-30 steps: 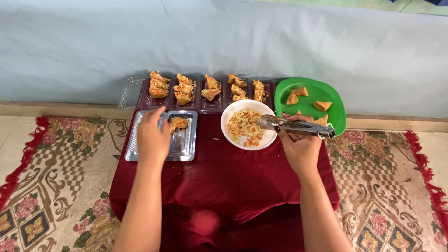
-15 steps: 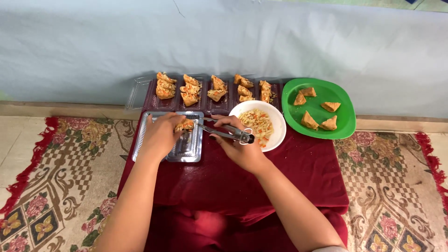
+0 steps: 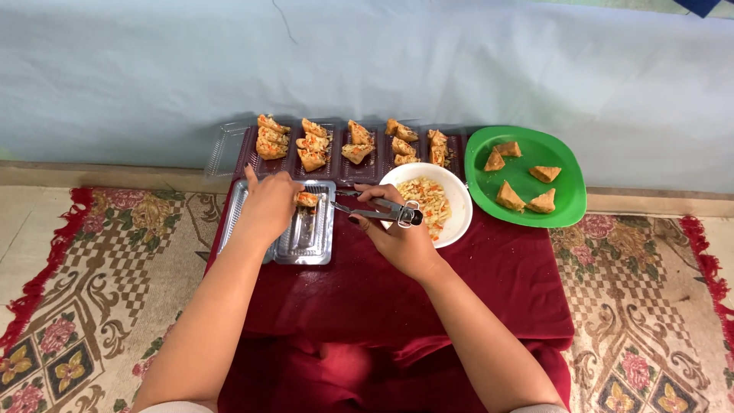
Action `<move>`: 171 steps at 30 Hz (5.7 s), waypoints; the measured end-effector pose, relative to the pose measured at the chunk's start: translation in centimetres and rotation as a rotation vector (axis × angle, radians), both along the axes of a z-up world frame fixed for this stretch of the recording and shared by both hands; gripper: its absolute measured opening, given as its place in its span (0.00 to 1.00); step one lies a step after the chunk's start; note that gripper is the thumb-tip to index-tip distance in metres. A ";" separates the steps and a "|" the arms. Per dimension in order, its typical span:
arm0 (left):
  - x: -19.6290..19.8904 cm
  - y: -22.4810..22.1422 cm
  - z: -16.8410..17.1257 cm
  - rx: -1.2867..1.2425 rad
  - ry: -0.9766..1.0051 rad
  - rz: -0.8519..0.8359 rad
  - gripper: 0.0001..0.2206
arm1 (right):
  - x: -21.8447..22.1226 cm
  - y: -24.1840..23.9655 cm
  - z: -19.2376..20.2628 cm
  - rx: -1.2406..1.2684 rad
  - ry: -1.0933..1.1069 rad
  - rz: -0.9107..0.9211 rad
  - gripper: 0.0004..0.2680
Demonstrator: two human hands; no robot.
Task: A person uses metal tongs to pick up fried snacks, dip them into a bowl of shredded toppings, and place them into clear plastic containers for packaging.
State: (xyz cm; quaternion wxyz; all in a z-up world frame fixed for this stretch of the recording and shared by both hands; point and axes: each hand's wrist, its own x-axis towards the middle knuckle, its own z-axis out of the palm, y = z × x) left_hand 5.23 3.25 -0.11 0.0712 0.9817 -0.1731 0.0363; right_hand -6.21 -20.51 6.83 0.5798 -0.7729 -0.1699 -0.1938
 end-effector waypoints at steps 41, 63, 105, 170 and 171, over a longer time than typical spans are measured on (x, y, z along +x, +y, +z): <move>-6.6 -6.9 6.1 -0.426 -0.207 -0.099 0.12 | -1.9 -6.4 -4.7 0.136 -0.316 -0.411 0.11; -4.3 -18.7 2.2 -1.082 -0.273 -0.265 0.28 | 8.1 -23.3 -3.6 -0.126 -0.258 -0.810 0.17; -2.5 -17.5 -1.6 -1.534 -0.017 -0.177 0.15 | 9.0 -20.5 -6.5 0.577 0.144 0.077 0.12; -1.9 -18.2 -2.0 -1.894 -0.034 -0.200 0.15 | 4.7 -17.0 -2.7 -0.012 0.034 0.218 0.07; -1.8 -18.3 -2.1 -1.886 -0.045 -0.199 0.15 | 4.4 -17.7 -2.4 -0.033 0.057 0.269 0.07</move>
